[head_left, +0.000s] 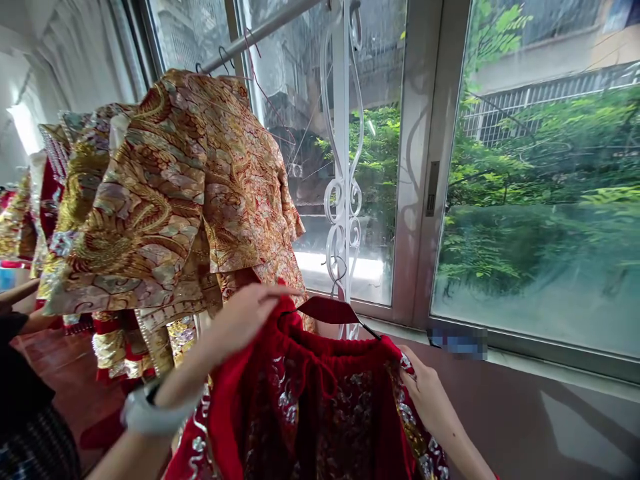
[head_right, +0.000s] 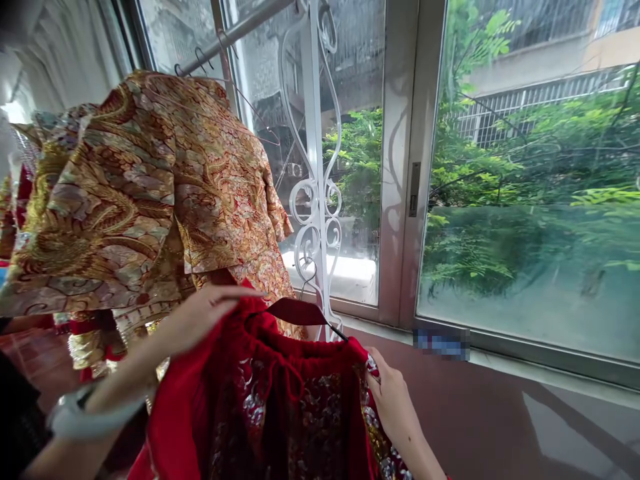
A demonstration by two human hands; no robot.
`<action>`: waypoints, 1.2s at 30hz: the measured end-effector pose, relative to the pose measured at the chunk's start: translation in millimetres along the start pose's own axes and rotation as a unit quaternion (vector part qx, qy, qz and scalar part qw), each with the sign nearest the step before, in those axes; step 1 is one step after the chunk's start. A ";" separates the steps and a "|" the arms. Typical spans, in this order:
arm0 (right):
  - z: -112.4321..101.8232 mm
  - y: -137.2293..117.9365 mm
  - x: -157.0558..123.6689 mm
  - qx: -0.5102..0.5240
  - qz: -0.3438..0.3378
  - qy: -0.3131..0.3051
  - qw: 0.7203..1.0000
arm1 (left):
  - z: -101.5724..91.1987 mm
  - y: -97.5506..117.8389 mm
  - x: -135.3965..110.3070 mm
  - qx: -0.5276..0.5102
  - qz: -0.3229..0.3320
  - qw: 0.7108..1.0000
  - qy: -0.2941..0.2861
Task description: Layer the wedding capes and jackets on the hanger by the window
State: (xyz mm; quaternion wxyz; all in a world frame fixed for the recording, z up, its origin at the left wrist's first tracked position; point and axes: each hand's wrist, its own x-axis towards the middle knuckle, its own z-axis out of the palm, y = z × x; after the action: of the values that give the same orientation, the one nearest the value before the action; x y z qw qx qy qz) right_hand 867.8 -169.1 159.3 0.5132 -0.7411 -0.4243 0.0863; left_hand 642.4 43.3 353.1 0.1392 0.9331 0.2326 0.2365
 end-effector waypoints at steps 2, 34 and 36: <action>-0.5 3.6 0.3 -0.001 -0.010 0.001 1.000 | 49.4 10.1 -30.2 0.167 -0.028 0.985 0.041; 32.7 23.2 6.0 -0.082 0.010 0.095 0.992 | 180.1 26.5 -81.0 -0.091 -0.182 0.976 0.077; 31.7 28.3 8.4 -0.086 -0.005 0.097 0.991 | 164.8 16.0 -64.3 -0.153 -0.176 0.967 0.106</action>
State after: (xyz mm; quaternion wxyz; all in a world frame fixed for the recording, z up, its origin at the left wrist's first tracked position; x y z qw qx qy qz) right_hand 870.6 -144.5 123.8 0.4865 -0.7854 -0.3819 -0.0257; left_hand 681.5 -27.2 194.9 0.2948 0.8146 0.3676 0.3382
